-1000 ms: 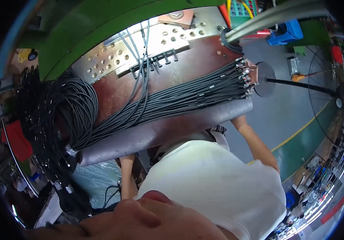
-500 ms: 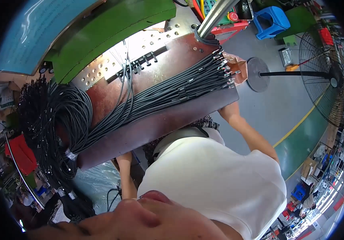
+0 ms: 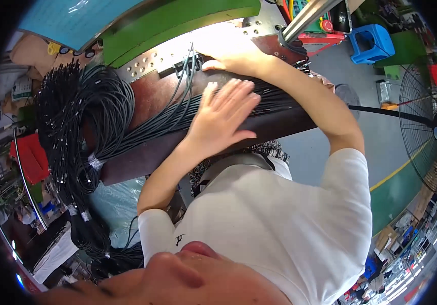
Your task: Plugging black cables into a connector block for assembly or testing.
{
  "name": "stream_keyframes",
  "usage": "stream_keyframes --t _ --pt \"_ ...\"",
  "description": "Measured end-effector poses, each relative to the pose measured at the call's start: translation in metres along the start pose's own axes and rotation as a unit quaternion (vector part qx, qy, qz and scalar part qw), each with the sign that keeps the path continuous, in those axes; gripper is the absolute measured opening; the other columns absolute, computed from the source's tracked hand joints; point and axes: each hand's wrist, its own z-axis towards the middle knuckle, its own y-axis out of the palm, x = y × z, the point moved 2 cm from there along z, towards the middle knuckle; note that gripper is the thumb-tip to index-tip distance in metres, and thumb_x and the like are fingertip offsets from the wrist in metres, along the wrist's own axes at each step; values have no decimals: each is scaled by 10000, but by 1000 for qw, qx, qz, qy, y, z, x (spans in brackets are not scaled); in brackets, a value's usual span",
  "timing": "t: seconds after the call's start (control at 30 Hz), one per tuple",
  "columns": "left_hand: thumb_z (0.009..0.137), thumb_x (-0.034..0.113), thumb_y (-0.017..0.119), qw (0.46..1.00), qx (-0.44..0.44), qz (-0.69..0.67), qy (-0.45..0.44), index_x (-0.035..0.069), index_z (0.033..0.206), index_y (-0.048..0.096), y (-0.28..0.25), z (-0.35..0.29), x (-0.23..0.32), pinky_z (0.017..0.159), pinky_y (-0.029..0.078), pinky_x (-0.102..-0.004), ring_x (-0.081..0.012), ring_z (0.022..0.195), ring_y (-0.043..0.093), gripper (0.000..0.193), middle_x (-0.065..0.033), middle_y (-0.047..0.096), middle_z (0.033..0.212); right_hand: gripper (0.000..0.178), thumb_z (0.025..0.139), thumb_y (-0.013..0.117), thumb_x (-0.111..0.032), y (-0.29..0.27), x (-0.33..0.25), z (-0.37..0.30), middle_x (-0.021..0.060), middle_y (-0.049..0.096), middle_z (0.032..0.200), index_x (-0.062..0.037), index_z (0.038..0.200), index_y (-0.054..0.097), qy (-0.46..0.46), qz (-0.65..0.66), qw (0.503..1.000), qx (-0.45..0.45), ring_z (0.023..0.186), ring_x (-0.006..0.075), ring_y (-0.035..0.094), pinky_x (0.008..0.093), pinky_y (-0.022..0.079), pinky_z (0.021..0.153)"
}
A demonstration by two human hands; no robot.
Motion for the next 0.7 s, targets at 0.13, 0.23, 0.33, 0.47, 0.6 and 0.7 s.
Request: stream_keyframes --t 0.13,0.23,0.33,0.47,0.6,0.7 --pt "625 467 729 954 -121 123 -246 19 1295 452 -49 -57 -44 1043 272 -519 -332 1279 363 852 -182 389 1385 326 853 573 -229 -20 11 -34 61 623 1089 -168 1173 587 -59 -1 996 65 986 246 600 351 490 838" --pt "723 248 711 939 -99 216 -250 68 1279 494 -74 -116 -64 962 405 -395 -313 1191 454 623 -141 443 1330 306 812 616 -121 -62 16 -69 66 615 1130 -91 1116 606 -54 18 997 56 1012 258 598 371 476 861" --pt "737 175 716 948 -45 247 -197 70 1183 578 -72 -130 -80 821 480 -366 -254 965 594 479 -87 601 1080 254 843 568 -49 -93 30 -146 107 613 1138 -29 1095 595 196 41 963 183 999 271 606 355 474 857" --pt "869 115 612 953 79 219 -196 4 972 641 -75 -130 -96 683 513 -364 -314 730 636 154 -141 670 883 267 864 504 -8 -76 45 -257 150 606 1138 5 1125 560 508 -46 851 126 995 292 603 356 463 867" --pt "856 25 583 917 109 -48 -380 -65 1042 642 -91 -122 -84 831 473 -284 -169 904 642 215 -130 681 1002 303 820 548 -6 -89 -33 -231 143 616 1070 -21 1122 571 370 -49 904 209 954 307 606 385 467 859" --pt "801 -31 599 918 160 -124 -341 -61 984 655 -95 -113 -80 868 456 -309 -219 946 634 194 -154 667 1019 340 647 666 -34 -84 -72 -178 56 618 997 -94 981 656 146 86 984 49 909 231 604 362 492 801"
